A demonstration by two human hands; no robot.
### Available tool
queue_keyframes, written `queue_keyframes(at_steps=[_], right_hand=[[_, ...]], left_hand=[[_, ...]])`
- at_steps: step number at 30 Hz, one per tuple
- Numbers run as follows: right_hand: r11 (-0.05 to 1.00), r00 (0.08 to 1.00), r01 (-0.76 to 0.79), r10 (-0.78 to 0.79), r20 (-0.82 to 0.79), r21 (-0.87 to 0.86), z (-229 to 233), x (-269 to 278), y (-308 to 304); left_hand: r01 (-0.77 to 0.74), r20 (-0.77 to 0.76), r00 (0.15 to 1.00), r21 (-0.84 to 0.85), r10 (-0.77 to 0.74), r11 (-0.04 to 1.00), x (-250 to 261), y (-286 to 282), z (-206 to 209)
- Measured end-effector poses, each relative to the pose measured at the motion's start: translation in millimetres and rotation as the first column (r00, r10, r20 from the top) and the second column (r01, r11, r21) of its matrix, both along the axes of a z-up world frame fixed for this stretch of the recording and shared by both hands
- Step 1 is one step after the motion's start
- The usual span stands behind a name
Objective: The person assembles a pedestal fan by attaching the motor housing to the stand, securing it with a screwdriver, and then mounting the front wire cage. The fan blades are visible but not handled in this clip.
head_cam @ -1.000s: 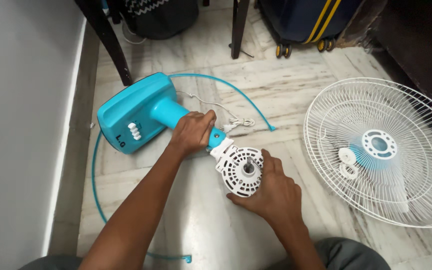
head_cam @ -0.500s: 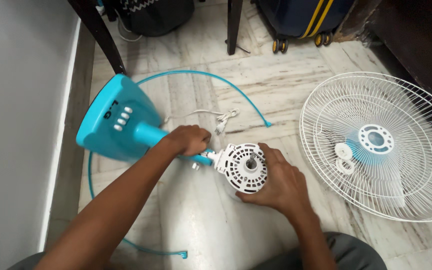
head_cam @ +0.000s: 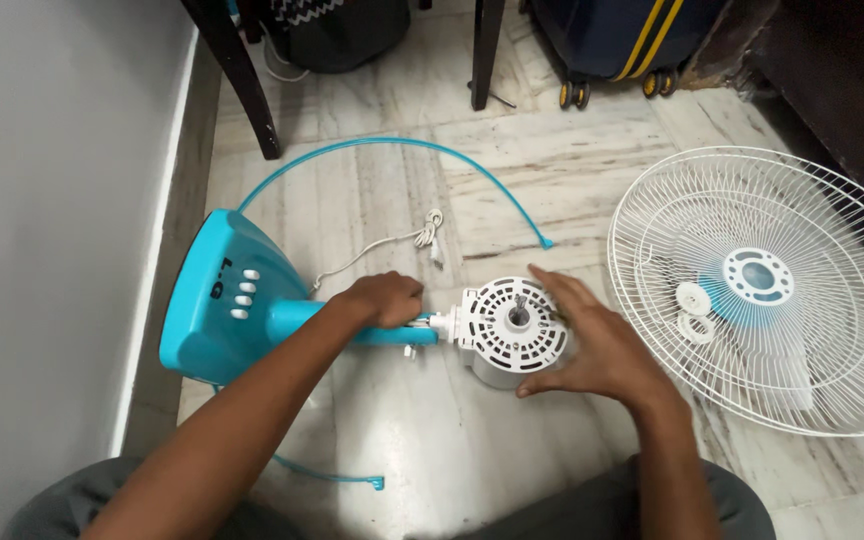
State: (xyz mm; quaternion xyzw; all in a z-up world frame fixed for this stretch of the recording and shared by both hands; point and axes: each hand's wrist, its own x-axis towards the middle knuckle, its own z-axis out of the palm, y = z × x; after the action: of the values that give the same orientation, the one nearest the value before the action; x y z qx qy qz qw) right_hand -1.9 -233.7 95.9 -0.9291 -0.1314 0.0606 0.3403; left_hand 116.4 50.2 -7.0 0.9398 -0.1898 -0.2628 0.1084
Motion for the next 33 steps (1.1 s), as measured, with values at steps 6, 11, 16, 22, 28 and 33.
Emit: queue_keyframes(at_steps=[6, 11, 16, 22, 28, 33], right_hand=[[0.983, 0.958, 0.182, -0.179, 0.225, 0.008, 14, -8, -13], [0.952, 0.931, 0.266, -0.294, 0.215, 0.151, 15, -8, 2], [0.930, 0.917, 0.197, -0.287, 0.278, 0.311, 17, -11, 28], [0.959, 0.953, 0.104, -0.172, 0.250, 0.264, 28, -13, 38], [0.970, 0.967, 0.106, -0.152, 0.205, 0.220, 21, -10, 44], [0.961, 0.965, 0.151, -0.195, 0.177, 0.233, 13, -5, 44]], left_hand=[[-0.077, 0.390, 0.879, -0.451, 0.274, 0.889, -26, -7, 32], [-0.138, 0.125, 0.883, -0.851, 0.452, 0.506, -57, -25, 55], [-0.154, -0.017, 0.944, -0.906, 0.329, 0.394, -79, -46, 78], [-0.169, -0.042, 0.953, -0.896, 0.301, 0.410, -96, -51, 104], [-0.201, -0.106, 0.964, -0.891, 0.245, 0.408, -79, -48, 111], [-0.250, -0.190, 0.964, -0.885, 0.184, 0.394, -71, -49, 107]])
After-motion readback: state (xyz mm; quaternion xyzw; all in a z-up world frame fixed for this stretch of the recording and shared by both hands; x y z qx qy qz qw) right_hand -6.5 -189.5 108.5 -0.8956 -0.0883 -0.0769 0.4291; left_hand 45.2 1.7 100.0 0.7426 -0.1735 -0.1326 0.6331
